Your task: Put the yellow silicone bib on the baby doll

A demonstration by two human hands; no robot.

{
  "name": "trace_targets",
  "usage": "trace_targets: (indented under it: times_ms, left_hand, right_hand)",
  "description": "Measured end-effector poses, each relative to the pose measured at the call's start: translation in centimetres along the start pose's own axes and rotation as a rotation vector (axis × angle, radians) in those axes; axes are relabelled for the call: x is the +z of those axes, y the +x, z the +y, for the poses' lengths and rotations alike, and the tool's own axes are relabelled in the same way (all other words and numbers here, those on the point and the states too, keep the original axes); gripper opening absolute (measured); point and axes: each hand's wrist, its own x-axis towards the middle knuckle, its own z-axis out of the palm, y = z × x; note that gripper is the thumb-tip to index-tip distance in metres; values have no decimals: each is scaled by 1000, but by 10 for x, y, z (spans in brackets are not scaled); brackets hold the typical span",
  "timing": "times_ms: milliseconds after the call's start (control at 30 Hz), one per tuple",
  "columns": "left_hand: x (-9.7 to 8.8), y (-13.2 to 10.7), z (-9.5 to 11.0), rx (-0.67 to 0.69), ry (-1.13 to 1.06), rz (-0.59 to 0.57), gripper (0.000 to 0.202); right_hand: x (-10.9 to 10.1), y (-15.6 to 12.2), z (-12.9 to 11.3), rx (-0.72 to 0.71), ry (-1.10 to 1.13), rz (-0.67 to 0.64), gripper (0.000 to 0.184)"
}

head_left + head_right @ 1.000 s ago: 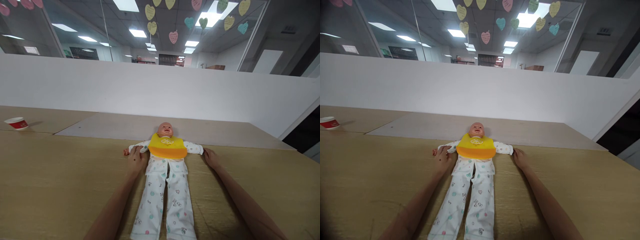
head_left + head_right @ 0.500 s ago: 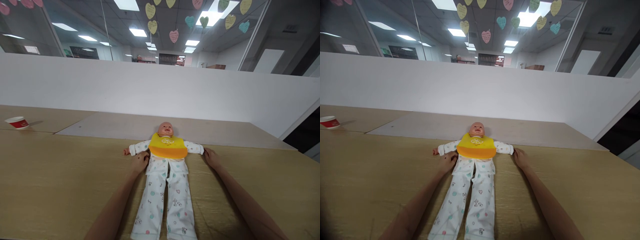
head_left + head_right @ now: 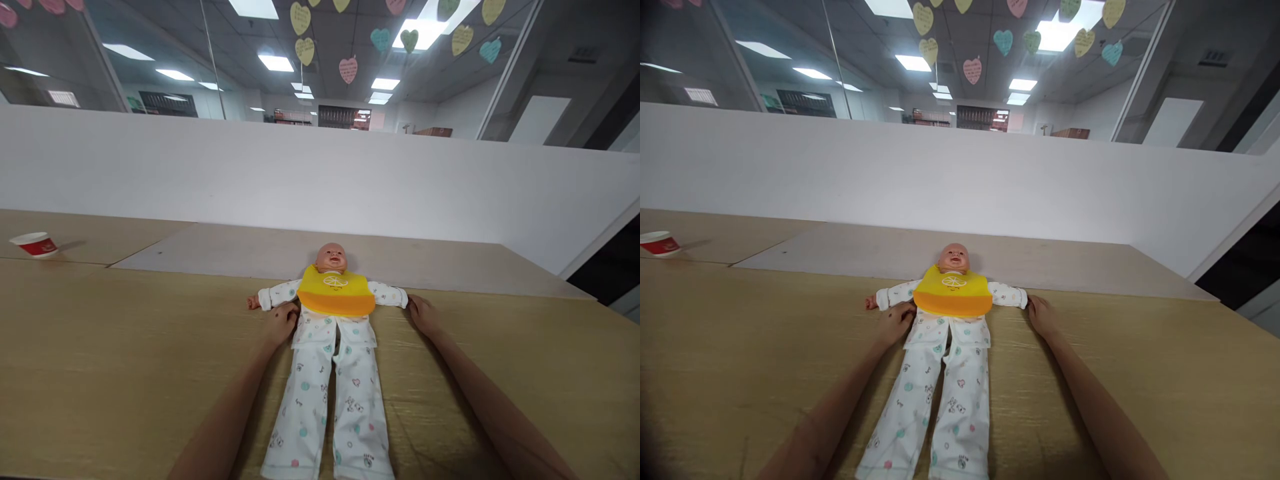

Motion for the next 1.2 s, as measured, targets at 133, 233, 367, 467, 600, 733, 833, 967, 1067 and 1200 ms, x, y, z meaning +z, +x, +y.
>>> trace_targets:
  times_ms: [133, 233, 367, 467, 600, 733, 833, 967, 1067, 1200]
  left_hand:
    - [1, 0, -2, 19, 3, 2, 25]
    - [1, 1, -2, 8, 7, -3, 25]
    - [2, 1, -3, 11, 7, 3, 25]
    - [2, 1, -3, 15, 2, -4, 25]
    - [2, 1, -4, 16, 3, -10, 25]
    - [3, 1, -6, 23, 6, -6, 24]
    - [3, 1, -7, 33, -2, 2, 25]
    - [3, 1, -7, 46, 0, 4, 25]
    - [4, 2, -8, 46, -3, 2, 26]
    - [5, 1, -9, 36, 6, -1, 26]
  right_hand:
    - [3, 0, 3, -6, -3, 24, 42]
    - [3, 0, 4, -15, -2, 22, 43]
    - [3, 0, 4, -16, 0, 25, 43]
    - [2, 0, 3, -22, 3, 29, 41]
    - [2, 0, 3, -15, 1, 33, 41]
    - [3, 0, 4, -24, 12, 13, 43]
    - [3, 0, 4, -31, 18, 17, 44]
    - [2, 0, 3, -23, 9, 25, 43]
    - [2, 0, 2, -9, -2, 13, 43]
    - [1, 0, 2, -4, -5, 0, 44]
